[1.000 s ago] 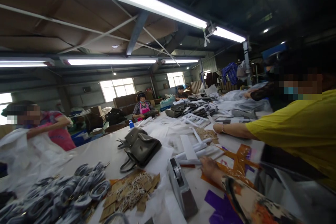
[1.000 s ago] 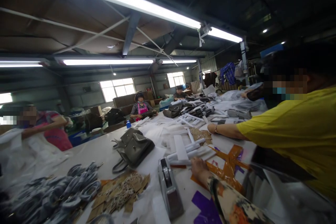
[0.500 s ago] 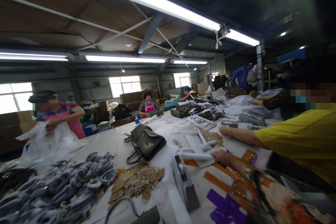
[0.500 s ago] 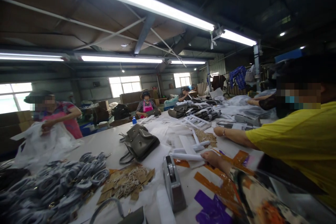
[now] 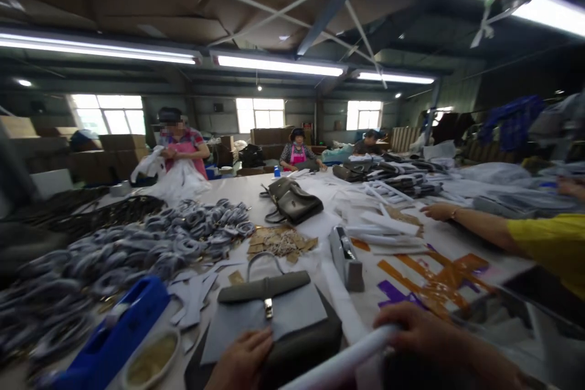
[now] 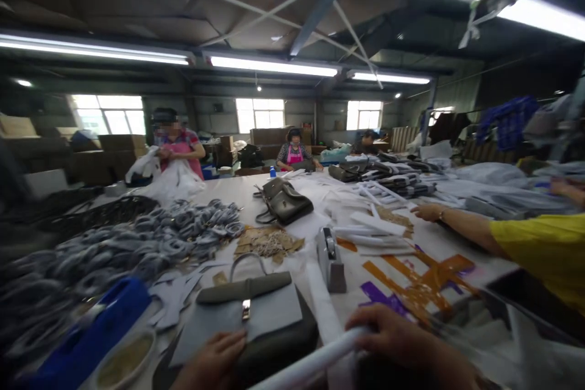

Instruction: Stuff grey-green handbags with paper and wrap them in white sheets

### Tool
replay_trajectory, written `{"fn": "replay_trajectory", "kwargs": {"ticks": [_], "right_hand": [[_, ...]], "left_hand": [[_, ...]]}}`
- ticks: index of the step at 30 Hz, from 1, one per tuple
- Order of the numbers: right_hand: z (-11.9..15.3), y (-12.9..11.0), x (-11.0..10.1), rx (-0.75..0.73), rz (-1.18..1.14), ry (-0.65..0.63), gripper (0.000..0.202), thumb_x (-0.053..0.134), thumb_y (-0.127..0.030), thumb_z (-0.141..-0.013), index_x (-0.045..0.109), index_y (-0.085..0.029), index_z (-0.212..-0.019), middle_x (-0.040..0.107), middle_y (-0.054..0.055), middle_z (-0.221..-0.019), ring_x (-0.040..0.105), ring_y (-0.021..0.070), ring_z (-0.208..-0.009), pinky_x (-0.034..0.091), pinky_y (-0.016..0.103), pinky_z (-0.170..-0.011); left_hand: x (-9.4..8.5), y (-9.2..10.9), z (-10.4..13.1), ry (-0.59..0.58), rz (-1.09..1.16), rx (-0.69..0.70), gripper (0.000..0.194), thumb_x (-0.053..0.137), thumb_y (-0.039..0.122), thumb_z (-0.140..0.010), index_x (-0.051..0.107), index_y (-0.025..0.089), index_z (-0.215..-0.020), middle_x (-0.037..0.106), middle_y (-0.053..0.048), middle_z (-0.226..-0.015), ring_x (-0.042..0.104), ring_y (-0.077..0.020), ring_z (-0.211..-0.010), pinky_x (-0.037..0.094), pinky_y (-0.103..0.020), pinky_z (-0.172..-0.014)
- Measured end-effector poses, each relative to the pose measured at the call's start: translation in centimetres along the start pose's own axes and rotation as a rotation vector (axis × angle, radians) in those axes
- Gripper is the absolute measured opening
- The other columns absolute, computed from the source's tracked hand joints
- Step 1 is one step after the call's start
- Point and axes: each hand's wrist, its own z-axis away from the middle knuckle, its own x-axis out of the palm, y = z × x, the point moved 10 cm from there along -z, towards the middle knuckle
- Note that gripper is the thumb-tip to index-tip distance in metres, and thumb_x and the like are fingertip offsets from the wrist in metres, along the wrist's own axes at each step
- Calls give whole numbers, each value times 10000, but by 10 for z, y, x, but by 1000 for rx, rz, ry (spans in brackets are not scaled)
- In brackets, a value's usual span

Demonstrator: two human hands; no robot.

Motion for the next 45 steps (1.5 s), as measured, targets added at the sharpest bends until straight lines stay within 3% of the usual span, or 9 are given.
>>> {"fn": "replay_trajectory", "kwargs": {"ticks": [3, 9, 13, 21, 26, 30, 37, 42, 45], "right_hand": [[35, -56, 103, -122, -188, -468, 229, 664, -405, -913, 790, -278, -1056, 761, 69, -927, 712, 235, -842, 565, 320, -773], [44, -85, 166, -101, 189, -101, 277, 517, -398, -985, 691, -208, -881, 719, 76, -820, 696, 237, -755, 504, 313, -678], [48, -85, 172, -104, 468, 64, 259, 546, -410, -977, 642, -215, -836, 705, 70, -733, 667, 218, -649, 429, 300, -603], [47, -71, 144, 39, 448, 19, 242, 476, -252, -977, 635, -235, -795, 719, 42, -719, 693, 222, -658, 445, 317, -587], [38, -104, 110, -230, 272, 138, 230, 497, -230, -985, 676, -200, -1126, 736, 117, -1055, 706, 261, -981, 562, 385, -864], [26, -126, 133, -465, 323, -15, 480, 584, -91, -874, 625, -226, -1332, 665, 123, -1325, 607, 309, -1239, 530, 465, -1033], [14, -107, 178, -516, 234, -225, 454, 476, 16, -839, 686, -211, -1172, 692, 94, -1125, 645, 238, -1039, 568, 354, -917], [15, -106, 180, -479, 248, -222, 336, 488, -12, -874, 689, -200, -1066, 658, 85, -997, 609, 244, -935, 537, 366, -844], [15, -110, 177, -459, 264, -211, 278, 491, -15, -882, 682, -187, -988, 631, 72, -926, 581, 243, -890, 507, 363, -813]], "left_hand": [[-2, -1, -8, -206, 118, -121, 468, 540, 120, -823, 680, 244, -1252, 694, -31, -1345, 652, -206, -1203, 517, -343, -1083], [-21, 7, -18, -256, 94, -155, 395, 558, 149, -822, 699, 297, -1160, 752, 0, -1167, 687, -205, -1072, 524, -330, -1012], [-10, 6, -10, -235, 36, -189, 431, 666, 199, -791, 670, 247, -1220, 721, -50, -1257, 660, -255, -1133, 520, -380, -1033], [13, 15, 3, -22, -148, -161, 310, 552, 110, -919, 670, 163, -1201, 704, -95, -1309, 657, -267, -1195, 535, -420, -1066], [15, 12, 5, 20, -127, -179, 351, 526, 85, -908, 682, 166, -1212, 703, -112, -1311, 663, -288, -1207, 546, -459, -1059], [17, 13, 5, -3, -122, -215, 347, 491, 86, -930, 684, 167, -1207, 697, -117, -1320, 650, -289, -1227, 531, -461, -1071], [10, 21, -1, -80, -151, -325, 190, 581, 153, -903, 677, 182, -1064, 728, -105, -1114, 662, -263, -1085, 536, -425, -1006], [17, 25, -20, -154, -169, -395, 762, 871, 391, -705, 557, 184, -1367, 676, -142, -1126, 633, -347, -1007, 565, -517, -853], [26, 25, -31, -174, -182, -407, 452, 809, 315, -795, 663, 149, -1189, 666, -167, -1112, 621, -370, -1051, 562, -526, -846]]}}
